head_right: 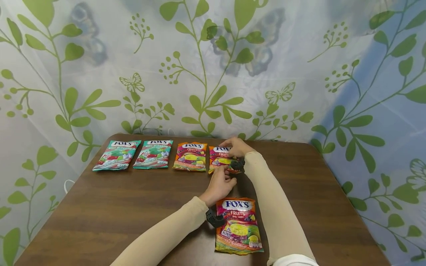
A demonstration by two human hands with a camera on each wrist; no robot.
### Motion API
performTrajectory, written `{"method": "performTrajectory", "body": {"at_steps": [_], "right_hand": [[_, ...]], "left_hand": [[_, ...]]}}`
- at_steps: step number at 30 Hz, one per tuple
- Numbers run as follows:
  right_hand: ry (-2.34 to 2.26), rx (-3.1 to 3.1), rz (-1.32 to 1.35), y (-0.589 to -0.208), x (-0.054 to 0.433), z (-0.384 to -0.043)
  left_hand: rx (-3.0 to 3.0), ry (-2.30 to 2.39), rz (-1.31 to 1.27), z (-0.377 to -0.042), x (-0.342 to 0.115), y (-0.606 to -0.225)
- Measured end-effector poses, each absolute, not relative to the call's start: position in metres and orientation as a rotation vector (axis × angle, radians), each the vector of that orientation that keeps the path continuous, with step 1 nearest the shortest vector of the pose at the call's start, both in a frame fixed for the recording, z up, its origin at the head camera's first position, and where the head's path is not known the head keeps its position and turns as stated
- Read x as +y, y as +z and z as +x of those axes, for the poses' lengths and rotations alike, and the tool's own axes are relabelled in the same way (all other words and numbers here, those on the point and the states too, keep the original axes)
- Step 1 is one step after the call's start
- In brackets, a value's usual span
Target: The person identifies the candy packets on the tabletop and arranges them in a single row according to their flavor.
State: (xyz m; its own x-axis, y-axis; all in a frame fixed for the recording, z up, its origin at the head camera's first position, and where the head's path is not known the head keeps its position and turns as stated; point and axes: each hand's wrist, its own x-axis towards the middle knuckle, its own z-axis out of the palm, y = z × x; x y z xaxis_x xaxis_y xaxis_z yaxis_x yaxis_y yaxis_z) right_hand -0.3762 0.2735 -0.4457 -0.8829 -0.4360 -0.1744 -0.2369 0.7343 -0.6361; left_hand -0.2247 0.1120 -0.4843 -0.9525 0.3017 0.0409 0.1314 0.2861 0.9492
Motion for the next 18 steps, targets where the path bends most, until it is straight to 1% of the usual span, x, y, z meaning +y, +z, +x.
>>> {"method": "performTrajectory", "body": {"at_steps": [6,12,18], "right_hand": [[-0.882,2.654,-0.570,-0.446,0.274,-0.373],[-0.927,2.676,-0.593,-0.440,0.279,-0.370],[-0.949,2.766,-0.625,-0.427,0.288,-0.361]], "left_hand": [[2.401,1.742,0.428,-0.225,0.108,-0.486],[2.433,1.714,0.509,-0.228,0.102,-0.494],[2.528,1.614,0.554,-0.243,0.101,-0.517]]}}
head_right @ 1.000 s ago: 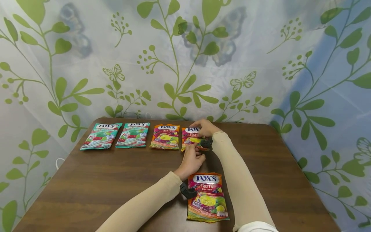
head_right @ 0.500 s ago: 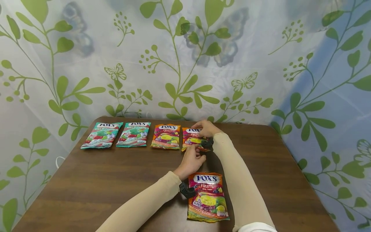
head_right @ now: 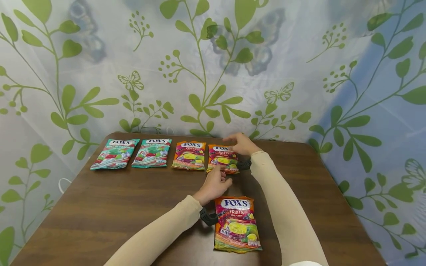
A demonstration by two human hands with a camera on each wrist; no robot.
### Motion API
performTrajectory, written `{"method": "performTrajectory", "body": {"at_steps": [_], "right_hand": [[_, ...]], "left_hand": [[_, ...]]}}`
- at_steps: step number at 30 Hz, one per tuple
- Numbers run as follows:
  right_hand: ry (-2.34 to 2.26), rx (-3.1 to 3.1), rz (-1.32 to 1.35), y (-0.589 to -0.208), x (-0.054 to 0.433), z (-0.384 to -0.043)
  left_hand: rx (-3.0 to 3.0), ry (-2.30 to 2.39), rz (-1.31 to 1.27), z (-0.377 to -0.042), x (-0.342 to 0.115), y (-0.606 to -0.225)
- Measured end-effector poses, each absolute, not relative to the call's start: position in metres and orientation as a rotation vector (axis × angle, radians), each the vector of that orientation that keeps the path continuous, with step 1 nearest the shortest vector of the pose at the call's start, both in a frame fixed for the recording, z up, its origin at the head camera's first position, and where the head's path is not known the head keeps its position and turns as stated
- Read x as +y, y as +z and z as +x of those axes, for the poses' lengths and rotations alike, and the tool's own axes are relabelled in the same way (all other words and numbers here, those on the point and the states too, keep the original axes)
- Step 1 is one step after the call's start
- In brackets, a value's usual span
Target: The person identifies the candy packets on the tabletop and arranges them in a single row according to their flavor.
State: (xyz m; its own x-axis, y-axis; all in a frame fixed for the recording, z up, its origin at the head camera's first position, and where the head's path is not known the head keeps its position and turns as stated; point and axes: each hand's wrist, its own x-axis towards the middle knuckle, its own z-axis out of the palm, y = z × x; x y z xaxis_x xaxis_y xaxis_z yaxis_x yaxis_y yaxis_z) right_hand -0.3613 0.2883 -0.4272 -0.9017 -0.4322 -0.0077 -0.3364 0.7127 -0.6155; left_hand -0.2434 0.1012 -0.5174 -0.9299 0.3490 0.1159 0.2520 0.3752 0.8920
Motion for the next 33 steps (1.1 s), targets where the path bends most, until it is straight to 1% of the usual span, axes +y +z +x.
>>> {"method": "performTrajectory", "body": {"at_steps": [1,6,8,9,12,15,16,18,20,21,24,25,27,28,31,32,33], "right_hand": [[-0.965,2.785,-0.637,-0.425,0.289,-0.359],[-1.161,2.824,-0.702,-0.413,0.294,-0.337],[-1.204,2.827,-0.727,-0.408,0.297,-0.324],[-1.207,2.828,-0.737,-0.406,0.299,-0.316],[-1.177,2.850,-0.742,-0.404,0.305,-0.295],[-1.133,2.870,-0.730,-0.407,0.312,-0.275],[-1.125,2.873,-0.726,-0.409,0.314,-0.269],[-1.115,2.868,-0.712,-0.412,0.317,-0.256],[-1.098,2.861,-0.708,-0.416,0.321,-0.245],[-1.089,2.855,-0.703,-0.417,0.322,-0.240],[-1.078,2.830,-0.701,-0.421,0.328,-0.227],[-1.075,2.819,-0.708,-0.422,0.330,-0.222],[-1.075,2.797,-0.710,-0.423,0.335,-0.213],[-1.073,2.792,-0.712,-0.423,0.337,-0.207],[-1.068,2.784,-0.709,-0.424,0.344,-0.191],[-1.072,2.779,-0.699,-0.424,0.346,-0.185],[-1.076,2.774,-0.688,-0.425,0.348,-0.179]], "left_hand": [[2.544,1.595,0.560,-0.244,0.099,-0.517],[2.513,1.612,0.579,-0.233,0.081,-0.487],[2.515,1.618,0.613,-0.232,0.075,-0.483],[2.537,1.612,0.654,-0.236,0.072,-0.490],[2.513,1.582,0.684,-0.233,0.064,-0.483],[2.441,1.558,0.637,-0.225,0.056,-0.474],[2.405,1.548,0.598,-0.219,0.053,-0.465],[2.387,1.527,0.579,-0.216,0.050,-0.467],[2.394,1.519,0.614,-0.218,0.048,-0.478],[2.398,1.512,0.634,-0.222,0.048,-0.490],[2.389,1.480,0.676,-0.217,0.044,-0.489],[2.415,1.463,0.722,-0.222,0.044,-0.503],[2.385,1.445,0.728,-0.214,0.038,-0.492],[2.369,1.441,0.731,-0.206,0.034,-0.480],[2.347,1.448,0.757,-0.200,0.026,-0.476],[2.310,1.461,0.726,-0.192,0.021,-0.458],[2.297,1.465,0.715,-0.190,0.018,-0.457]]}}
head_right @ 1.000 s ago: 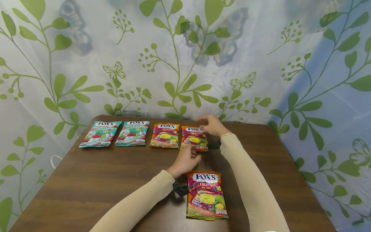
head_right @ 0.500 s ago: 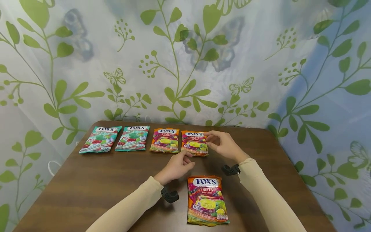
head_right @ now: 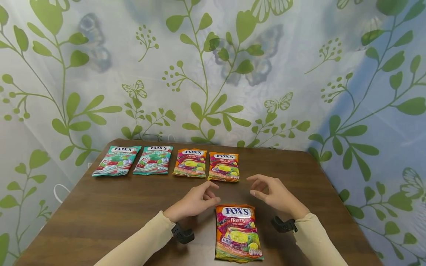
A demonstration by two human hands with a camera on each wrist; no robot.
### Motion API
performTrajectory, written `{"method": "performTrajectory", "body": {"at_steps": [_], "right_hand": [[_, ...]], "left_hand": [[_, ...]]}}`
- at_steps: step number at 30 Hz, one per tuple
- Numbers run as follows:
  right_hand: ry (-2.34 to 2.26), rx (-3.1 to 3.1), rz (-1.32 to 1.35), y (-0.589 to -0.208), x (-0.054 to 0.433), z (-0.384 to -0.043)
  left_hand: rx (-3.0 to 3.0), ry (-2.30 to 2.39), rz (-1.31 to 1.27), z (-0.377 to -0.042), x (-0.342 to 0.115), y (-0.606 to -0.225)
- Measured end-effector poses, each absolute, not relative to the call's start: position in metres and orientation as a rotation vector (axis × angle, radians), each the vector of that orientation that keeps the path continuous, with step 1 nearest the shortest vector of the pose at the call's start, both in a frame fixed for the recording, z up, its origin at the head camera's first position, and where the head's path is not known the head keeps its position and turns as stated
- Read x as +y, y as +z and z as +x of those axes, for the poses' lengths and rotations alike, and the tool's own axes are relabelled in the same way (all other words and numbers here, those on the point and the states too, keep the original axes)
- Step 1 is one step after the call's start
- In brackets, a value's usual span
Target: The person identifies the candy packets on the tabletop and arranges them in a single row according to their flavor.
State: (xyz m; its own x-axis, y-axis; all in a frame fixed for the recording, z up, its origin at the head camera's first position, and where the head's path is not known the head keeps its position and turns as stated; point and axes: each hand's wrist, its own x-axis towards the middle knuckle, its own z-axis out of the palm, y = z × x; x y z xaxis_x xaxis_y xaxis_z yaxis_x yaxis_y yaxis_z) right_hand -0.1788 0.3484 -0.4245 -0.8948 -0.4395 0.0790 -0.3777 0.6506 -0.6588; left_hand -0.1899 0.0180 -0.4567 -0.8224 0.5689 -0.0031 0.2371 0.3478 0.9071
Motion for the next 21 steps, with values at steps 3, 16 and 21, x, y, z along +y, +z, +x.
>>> {"method": "performTrajectory", "body": {"at_steps": [3,16,21], "right_hand": [[-1.104,2.744,-0.650,-0.429,0.354,-0.162],[-1.413,2.473,-0.453,-0.450,0.371,-0.109],[-1.517,2.289,-0.391,-0.459,0.373,-0.099]], "left_hand": [[2.263,1.484,0.690,-0.185,0.010,-0.451],[1.991,1.585,0.669,-0.165,-0.012,-0.458],[1.875,1.624,0.645,-0.158,-0.011,-0.467]]}}
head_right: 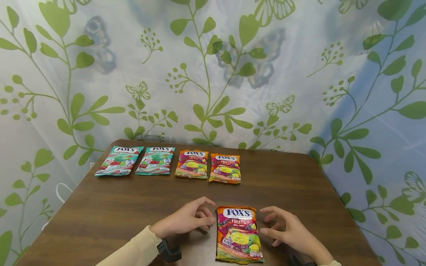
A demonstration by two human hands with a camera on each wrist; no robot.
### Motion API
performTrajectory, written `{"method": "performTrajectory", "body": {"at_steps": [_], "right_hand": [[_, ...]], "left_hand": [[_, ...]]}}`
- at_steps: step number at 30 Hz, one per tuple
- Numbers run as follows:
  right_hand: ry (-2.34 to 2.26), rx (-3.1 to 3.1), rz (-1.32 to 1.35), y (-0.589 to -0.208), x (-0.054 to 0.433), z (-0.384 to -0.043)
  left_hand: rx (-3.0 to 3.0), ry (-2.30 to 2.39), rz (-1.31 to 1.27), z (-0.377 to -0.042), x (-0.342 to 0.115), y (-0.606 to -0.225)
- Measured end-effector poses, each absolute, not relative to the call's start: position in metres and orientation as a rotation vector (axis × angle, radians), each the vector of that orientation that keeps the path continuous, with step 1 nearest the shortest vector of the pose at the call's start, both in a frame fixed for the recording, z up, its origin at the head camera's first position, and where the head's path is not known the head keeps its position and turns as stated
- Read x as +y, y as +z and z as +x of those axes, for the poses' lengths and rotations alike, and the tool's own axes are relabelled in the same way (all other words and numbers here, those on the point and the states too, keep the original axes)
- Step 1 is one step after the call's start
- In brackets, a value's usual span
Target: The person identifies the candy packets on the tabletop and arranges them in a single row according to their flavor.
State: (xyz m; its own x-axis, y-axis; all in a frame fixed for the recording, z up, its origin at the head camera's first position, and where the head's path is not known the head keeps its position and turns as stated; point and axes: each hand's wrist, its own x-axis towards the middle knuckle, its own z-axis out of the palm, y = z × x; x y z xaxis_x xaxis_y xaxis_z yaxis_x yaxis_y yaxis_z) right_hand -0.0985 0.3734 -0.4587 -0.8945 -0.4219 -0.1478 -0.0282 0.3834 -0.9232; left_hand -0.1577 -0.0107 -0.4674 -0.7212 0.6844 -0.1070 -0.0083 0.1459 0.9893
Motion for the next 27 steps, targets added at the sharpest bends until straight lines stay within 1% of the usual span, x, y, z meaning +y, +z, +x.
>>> {"method": "performTrajectory", "body": {"at_steps": [4,12,21,27], "right_hand": [[-1.578,2.169,-0.363,-0.466,0.372,-0.094],[-1.617,2.117,-0.343,-0.473,0.367,-0.088],[-1.621,2.099,-0.314,-0.474,0.362,-0.086],[-1.633,2.107,-0.288,-0.476,0.358,-0.086]], "left_hand": [[1.842,1.627,0.633,-0.154,-0.008,-0.475],[1.828,1.622,0.600,-0.148,-0.005,-0.481],[1.920,1.556,0.768,-0.149,0.000,-0.493],[1.965,1.583,0.744,-0.143,0.008,-0.492]]}}
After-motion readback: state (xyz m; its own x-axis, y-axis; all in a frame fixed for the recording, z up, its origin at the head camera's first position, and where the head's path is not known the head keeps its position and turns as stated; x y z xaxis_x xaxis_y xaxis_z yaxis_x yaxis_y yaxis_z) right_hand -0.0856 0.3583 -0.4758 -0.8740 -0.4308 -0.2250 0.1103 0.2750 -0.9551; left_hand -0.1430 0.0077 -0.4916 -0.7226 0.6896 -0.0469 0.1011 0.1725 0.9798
